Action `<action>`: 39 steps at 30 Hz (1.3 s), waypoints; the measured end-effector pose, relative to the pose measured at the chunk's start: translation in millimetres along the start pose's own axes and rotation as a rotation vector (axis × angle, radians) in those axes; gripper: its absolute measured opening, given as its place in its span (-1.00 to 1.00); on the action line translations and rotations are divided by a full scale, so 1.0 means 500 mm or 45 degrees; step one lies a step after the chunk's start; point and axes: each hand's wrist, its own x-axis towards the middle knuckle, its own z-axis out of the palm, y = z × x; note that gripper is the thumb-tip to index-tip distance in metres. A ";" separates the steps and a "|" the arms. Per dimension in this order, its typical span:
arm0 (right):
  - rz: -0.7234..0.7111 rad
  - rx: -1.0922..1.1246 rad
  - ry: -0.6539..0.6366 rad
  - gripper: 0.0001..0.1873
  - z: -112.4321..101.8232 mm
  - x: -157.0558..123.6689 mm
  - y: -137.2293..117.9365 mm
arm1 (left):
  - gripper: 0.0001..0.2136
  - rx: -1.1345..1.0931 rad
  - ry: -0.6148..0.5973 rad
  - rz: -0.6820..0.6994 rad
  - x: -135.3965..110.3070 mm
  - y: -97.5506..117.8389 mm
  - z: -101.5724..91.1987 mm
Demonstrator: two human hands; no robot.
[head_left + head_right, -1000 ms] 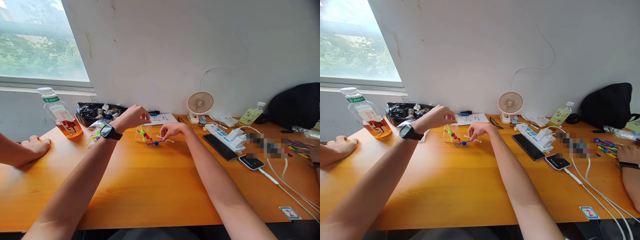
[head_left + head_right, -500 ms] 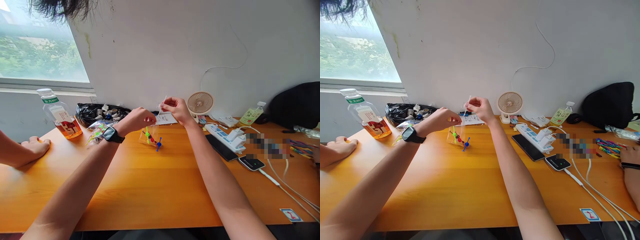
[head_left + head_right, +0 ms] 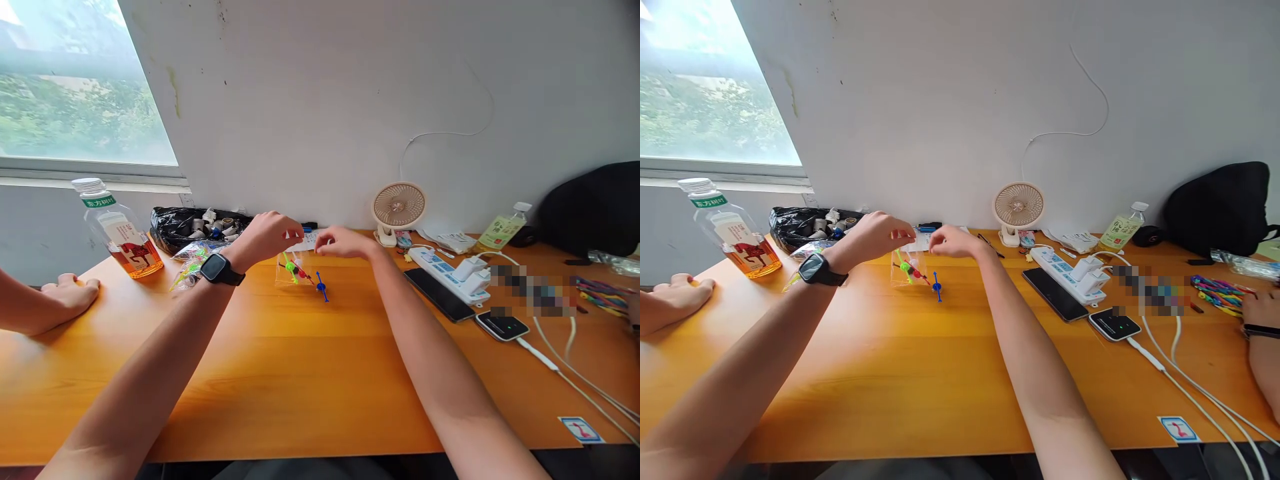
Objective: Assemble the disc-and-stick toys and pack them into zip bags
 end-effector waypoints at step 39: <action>-0.237 0.378 0.203 -0.87 -0.030 -0.040 -0.061 | -0.77 0.282 0.301 0.615 0.005 0.063 0.082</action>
